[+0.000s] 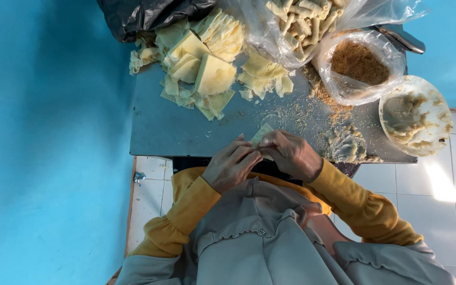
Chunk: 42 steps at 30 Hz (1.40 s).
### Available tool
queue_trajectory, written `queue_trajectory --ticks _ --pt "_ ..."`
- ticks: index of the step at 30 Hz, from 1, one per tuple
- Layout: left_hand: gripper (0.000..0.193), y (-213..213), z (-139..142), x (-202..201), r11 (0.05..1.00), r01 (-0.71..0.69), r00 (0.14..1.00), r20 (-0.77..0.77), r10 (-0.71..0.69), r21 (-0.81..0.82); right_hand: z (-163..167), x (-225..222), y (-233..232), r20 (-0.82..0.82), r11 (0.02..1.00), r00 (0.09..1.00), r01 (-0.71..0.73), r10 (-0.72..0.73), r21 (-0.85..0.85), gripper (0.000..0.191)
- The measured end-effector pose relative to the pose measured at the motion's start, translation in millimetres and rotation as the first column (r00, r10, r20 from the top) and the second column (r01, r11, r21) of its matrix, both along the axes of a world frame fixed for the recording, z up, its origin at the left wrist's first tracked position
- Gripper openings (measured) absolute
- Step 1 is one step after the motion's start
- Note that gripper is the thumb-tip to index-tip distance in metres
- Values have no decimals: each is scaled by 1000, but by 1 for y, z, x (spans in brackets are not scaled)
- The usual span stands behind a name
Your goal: The person sits at a metal table and folds small square pieces of pale dough by hand, pinching the edges closed over a small amount of brown filling taken from a plastic-lined container, and sets the folded piece aside before picking up the next square. Folded pieces accumulate on the table among a pile of unfolded dough squares.
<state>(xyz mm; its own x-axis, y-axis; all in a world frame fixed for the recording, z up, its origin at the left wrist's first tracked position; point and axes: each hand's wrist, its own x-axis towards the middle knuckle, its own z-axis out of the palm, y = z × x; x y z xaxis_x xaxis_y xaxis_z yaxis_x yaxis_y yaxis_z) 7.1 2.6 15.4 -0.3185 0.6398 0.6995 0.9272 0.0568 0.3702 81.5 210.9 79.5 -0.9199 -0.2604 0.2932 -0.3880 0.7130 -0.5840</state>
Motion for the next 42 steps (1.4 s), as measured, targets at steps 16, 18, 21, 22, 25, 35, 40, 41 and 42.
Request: queue_trajectory --ticks 16,18,21,22,25,35,40,41,42 --pt "17 -5 14 22 944 -296 923 -298 243 -146 -4 49 8 -258 916 962 184 -92 357 45" --pt "17 -4 16 24 932 -321 909 -331 253 -169 0 50 3 -305 891 945 235 -116 388 42" --pt "20 -3 19 26 936 -320 911 -320 261 -147 4 48 -4 -316 907 943 221 -105 358 43" --pt "21 -2 20 26 945 -298 917 -313 246 -133 4 47 -5 -311 921 946 200 -92 335 46" --pt "24 -1 22 25 962 -254 931 -298 213 -105 4 41 -5 -286 969 955 144 -83 202 46" --pt "24 2 18 17 962 -221 945 -278 171 -160 -3 44 -4 -240 948 965 174 -110 265 43" --pt "9 18 27 10 964 -173 972 123 200 -203 -3 24 1 -79 954 957 286 -279 93 50" --pt "7 21 29 8 964 -171 951 222 216 -202 -3 19 2 44 956 956 292 -291 -10 52" --pt "5 22 30 7 964 -170 921 317 229 -202 -4 15 3 166 945 944 307 -287 -112 54"
